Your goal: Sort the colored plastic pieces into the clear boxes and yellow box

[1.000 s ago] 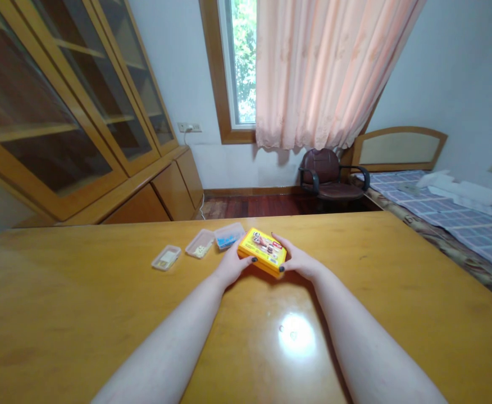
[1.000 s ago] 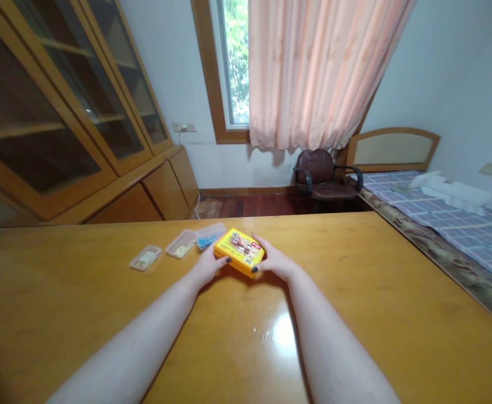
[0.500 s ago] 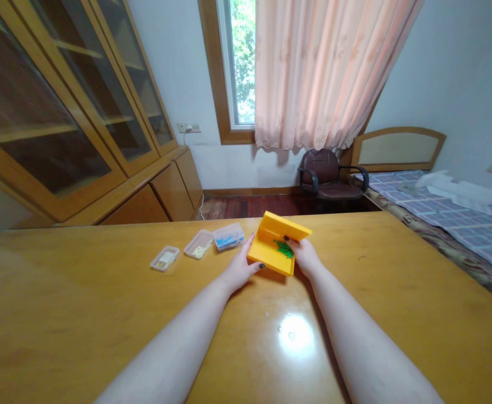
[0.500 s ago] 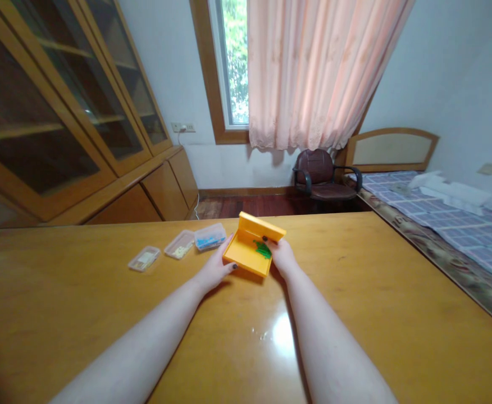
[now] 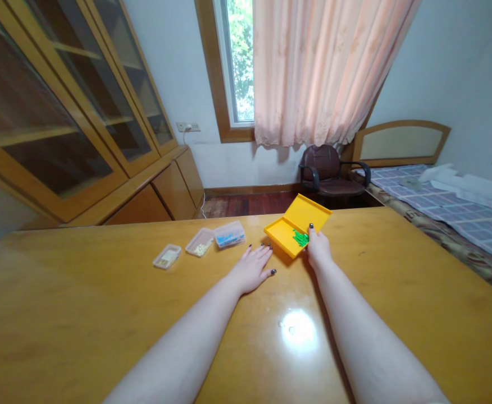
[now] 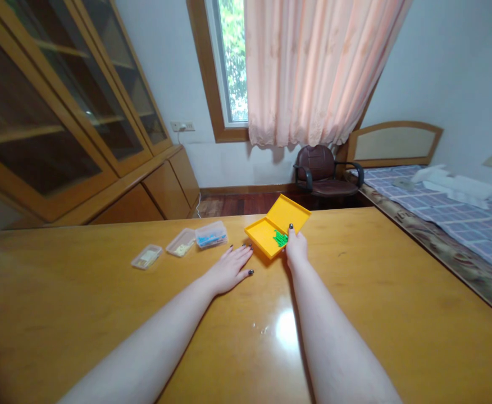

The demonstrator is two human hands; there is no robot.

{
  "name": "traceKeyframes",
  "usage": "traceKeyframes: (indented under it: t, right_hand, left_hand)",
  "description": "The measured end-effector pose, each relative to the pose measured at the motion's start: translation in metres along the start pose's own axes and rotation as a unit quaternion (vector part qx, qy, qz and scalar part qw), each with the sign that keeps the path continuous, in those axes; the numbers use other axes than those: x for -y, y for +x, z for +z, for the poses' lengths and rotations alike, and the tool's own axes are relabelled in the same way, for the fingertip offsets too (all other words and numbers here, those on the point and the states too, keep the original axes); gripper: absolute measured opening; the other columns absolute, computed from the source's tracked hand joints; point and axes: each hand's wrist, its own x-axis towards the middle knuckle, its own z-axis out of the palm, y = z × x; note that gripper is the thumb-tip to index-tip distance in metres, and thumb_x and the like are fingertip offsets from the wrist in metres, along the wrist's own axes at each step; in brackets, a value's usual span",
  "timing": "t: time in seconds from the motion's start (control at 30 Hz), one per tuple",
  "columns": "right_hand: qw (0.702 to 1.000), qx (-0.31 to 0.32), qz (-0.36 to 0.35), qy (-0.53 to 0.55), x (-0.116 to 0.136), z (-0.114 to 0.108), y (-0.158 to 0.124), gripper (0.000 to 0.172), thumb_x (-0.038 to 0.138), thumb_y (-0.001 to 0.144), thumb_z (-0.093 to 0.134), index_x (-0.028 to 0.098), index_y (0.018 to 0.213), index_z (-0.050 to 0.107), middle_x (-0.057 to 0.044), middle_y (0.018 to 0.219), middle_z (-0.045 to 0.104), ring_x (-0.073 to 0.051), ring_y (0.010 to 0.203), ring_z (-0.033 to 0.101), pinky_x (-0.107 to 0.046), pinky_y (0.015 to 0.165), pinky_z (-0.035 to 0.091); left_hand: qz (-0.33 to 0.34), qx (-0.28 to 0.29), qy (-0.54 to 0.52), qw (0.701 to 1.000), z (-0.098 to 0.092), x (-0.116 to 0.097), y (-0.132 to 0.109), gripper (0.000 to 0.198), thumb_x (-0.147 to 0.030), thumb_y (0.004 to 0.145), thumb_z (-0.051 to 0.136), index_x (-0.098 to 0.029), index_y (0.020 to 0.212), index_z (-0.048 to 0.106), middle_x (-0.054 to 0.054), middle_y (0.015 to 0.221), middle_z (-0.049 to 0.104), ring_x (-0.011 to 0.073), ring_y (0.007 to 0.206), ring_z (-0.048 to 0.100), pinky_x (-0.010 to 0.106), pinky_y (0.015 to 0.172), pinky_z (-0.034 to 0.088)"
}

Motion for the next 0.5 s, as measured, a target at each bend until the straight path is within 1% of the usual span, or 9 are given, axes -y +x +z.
traceKeyframes:
  t: [0.07,0.13,0.2,0.27,0.37,0.5]
  right_hand:
    - [1.000,-0.004,-0.005,-0.006,0.000,0.000,0.001,0.039,0.054,0.070,0.056,0.016,0.075,0.055,0.003,0.050,0.057,-0.009,0.034,0.048,-0.018,0.027,0.033]
    - [1.000,-0.008,-0.013,-0.016,0.000,0.000,0.000,0.039,0.054,0.070,0.055,0.015,0.073,0.055,0.003,0.048,0.056,-0.009,0.034,0.047,-0.018,0.027,0.033]
    - [0.999,-0.011,-0.023,-0.024,0.002,0.000,-0.002,0.039,0.054,0.071,0.054,0.015,0.072,0.055,0.003,0.049,0.056,-0.009,0.035,0.047,-0.019,0.028,0.033]
    - [0.999,-0.008,-0.029,-0.027,0.003,0.001,-0.005,0.038,0.053,0.072,0.053,0.015,0.071,0.055,0.001,0.051,0.058,-0.009,0.037,0.048,-0.019,0.029,0.034]
    - [0.999,0.014,-0.033,-0.010,0.004,0.004,-0.011,0.038,0.052,0.075,0.050,0.015,0.071,0.056,-0.001,0.057,0.062,-0.010,0.040,0.051,-0.019,0.032,0.037]
    - [0.998,0.049,-0.028,0.009,0.000,0.007,-0.014,0.036,0.050,0.076,0.049,0.016,0.075,0.058,-0.004,0.070,0.067,-0.013,0.053,0.059,-0.021,0.043,0.046]
  left_hand:
    - [0.005,-0.014,0.009,1.000,-0.002,-0.001,0.000,0.055,-0.046,0.085,0.039,-0.019,0.133,0.033,0.010,0.138,0.035,0.0212,0.128,0.029,0.044,0.107,0.014]
    - [0.012,-0.041,0.017,0.999,-0.005,-0.002,-0.001,0.049,-0.041,0.084,0.042,-0.019,0.128,0.041,0.010,0.132,0.044,0.0215,0.123,0.036,0.044,0.105,0.018]
    - [0.017,-0.069,0.022,0.997,-0.009,0.000,-0.003,0.037,-0.034,0.084,0.044,-0.019,0.118,0.051,0.009,0.120,0.055,0.0206,0.113,0.046,0.041,0.101,0.026]
    - [0.014,-0.089,0.028,0.996,-0.012,0.002,-0.004,0.027,-0.027,0.085,0.043,-0.020,0.105,0.059,0.007,0.103,0.063,0.0186,0.099,0.053,0.036,0.092,0.035]
    - [-0.016,-0.104,0.057,0.993,-0.015,0.007,-0.005,0.020,-0.021,0.085,0.043,-0.019,0.089,0.062,0.006,0.086,0.063,0.0173,0.085,0.053,0.032,0.079,0.039]
    - [-0.075,-0.106,0.105,0.986,-0.013,0.010,-0.006,0.018,-0.021,0.085,0.042,-0.017,0.081,0.059,0.005,0.080,0.058,0.0183,0.081,0.050,0.031,0.072,0.038]
